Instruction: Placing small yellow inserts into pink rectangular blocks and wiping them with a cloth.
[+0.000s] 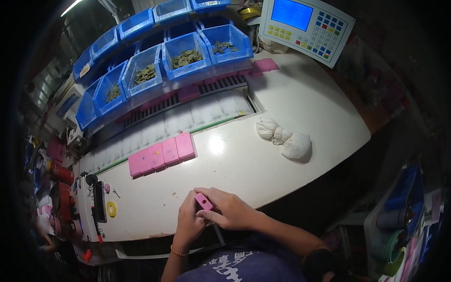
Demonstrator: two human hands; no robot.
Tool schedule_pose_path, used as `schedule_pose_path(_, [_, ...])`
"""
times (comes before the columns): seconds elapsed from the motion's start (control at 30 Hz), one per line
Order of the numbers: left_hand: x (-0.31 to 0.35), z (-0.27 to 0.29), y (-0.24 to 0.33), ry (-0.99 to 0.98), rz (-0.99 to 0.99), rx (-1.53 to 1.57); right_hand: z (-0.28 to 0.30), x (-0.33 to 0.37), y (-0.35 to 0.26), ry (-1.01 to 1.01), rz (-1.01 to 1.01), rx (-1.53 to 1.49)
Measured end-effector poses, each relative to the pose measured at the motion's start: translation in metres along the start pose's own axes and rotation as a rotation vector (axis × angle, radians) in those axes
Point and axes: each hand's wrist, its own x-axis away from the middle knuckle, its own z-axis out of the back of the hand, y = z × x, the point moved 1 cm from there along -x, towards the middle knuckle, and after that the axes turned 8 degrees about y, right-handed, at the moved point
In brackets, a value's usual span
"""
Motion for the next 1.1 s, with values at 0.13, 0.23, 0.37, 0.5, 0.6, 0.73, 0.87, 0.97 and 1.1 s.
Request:
schedule_pose_path(0.13, [0.001,0.002,0.002,0.002,0.029,0.065,0.000,0.004,0.008,-0.027,-0.036,-0.084])
schedule_pose_path(0.23, [0.002,0.003,0.000,-0.019,0.011,0.064,0.005,0.005,0.012,-0.101,-0.093,-0.190])
schedule_pose_path(0.37, [0.004,0.003,0.002,-0.008,-0.027,0.096,0.012,-0.011,-0.012,-0.103,-0.142,-0.151])
schedule_pose_path(0.5, [0.005,0.002,-0.001,-0.008,-0.031,0.031,0.005,-0.026,-0.019,-0.129,-0.335,0.034])
schedule_pose_path(0.6, [0.003,0.002,0.006,0.000,-0.063,0.017,0.003,-0.023,-0.004,-0.061,-0.274,-0.006])
schedule_pose_path(0.73, [0.004,0.006,-0.001,-0.038,0.028,0.067,0.014,-0.022,-0.018,-0.172,-0.443,-0.134])
schedule_pose_path(0.87, [0.008,0.008,-0.004,0.014,0.086,0.119,0.013,-0.010,-0.010,-0.148,-0.286,-0.145])
schedule_pose_path(0.97, [0.023,0.004,-0.004,0.166,0.047,-0.007,0.009,-0.010,-0.006,-0.158,-0.279,-0.189])
schedule_pose_path(1.1, [0.035,0.001,0.001,0.314,0.054,-0.060,0.005,-0.010,-0.008,-0.136,-0.318,-0.262])
